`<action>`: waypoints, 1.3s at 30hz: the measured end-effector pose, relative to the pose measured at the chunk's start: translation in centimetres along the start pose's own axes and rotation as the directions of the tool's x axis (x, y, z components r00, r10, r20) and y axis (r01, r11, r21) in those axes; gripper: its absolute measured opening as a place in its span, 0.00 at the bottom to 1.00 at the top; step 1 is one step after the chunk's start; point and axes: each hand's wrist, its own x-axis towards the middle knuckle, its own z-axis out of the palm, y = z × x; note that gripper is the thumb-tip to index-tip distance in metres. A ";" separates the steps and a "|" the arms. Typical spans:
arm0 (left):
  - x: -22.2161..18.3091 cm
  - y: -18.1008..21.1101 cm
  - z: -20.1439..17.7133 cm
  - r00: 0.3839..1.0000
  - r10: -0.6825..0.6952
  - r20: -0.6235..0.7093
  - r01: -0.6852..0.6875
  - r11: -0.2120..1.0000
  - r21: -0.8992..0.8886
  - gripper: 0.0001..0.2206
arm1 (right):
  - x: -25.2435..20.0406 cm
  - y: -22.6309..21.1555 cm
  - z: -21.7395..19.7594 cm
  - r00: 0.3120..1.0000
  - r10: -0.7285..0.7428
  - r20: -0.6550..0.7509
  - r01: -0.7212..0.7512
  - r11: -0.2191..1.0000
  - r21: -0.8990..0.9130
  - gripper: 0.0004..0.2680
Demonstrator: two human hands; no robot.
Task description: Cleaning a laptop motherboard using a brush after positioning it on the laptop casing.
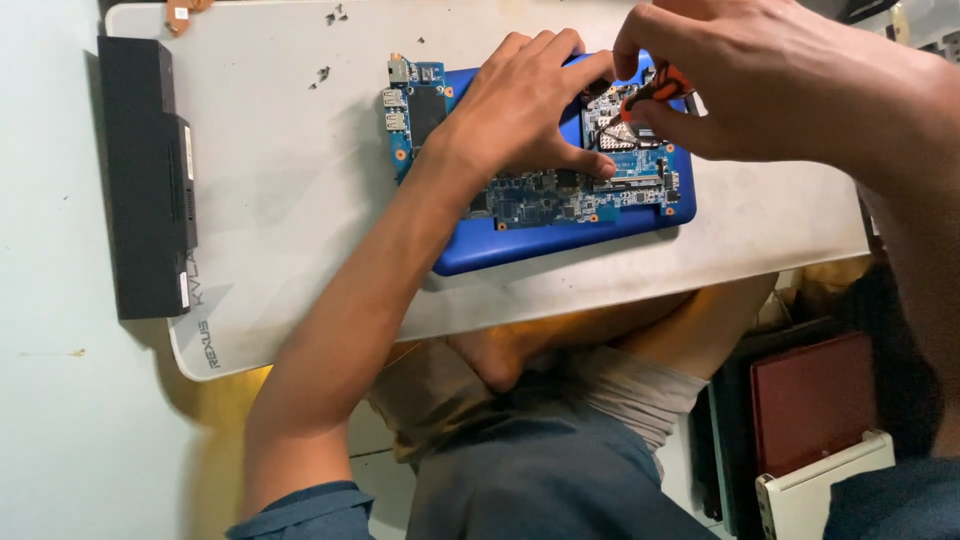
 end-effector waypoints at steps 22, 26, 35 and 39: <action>0.1 -0.1 -0.2 0.998 -0.032 0.056 0.033 0.999 -0.009 0.53 | -0.2 0.0 -0.7 0.999 -0.031 -0.012 0.032 0.992 0.120 0.20; 0.0 0.0 -0.5 1.000 -0.012 0.027 0.013 1.000 -0.027 0.48 | 0.3 -1.2 -0.1 0.990 0.079 -0.116 -0.100 0.977 -0.188 0.12; -0.3 -0.6 0.0 0.997 0.062 -0.056 -0.066 0.996 -0.068 0.44 | 0.9 -0.9 -0.1 0.989 0.079 -0.125 -0.097 0.985 -0.145 0.11; 0.0 -0.8 0.6 0.998 0.052 -0.035 -0.054 0.997 -0.059 0.48 | 1.0 0.1 -0.3 0.993 0.026 -0.112 -0.034 0.997 -0.066 0.18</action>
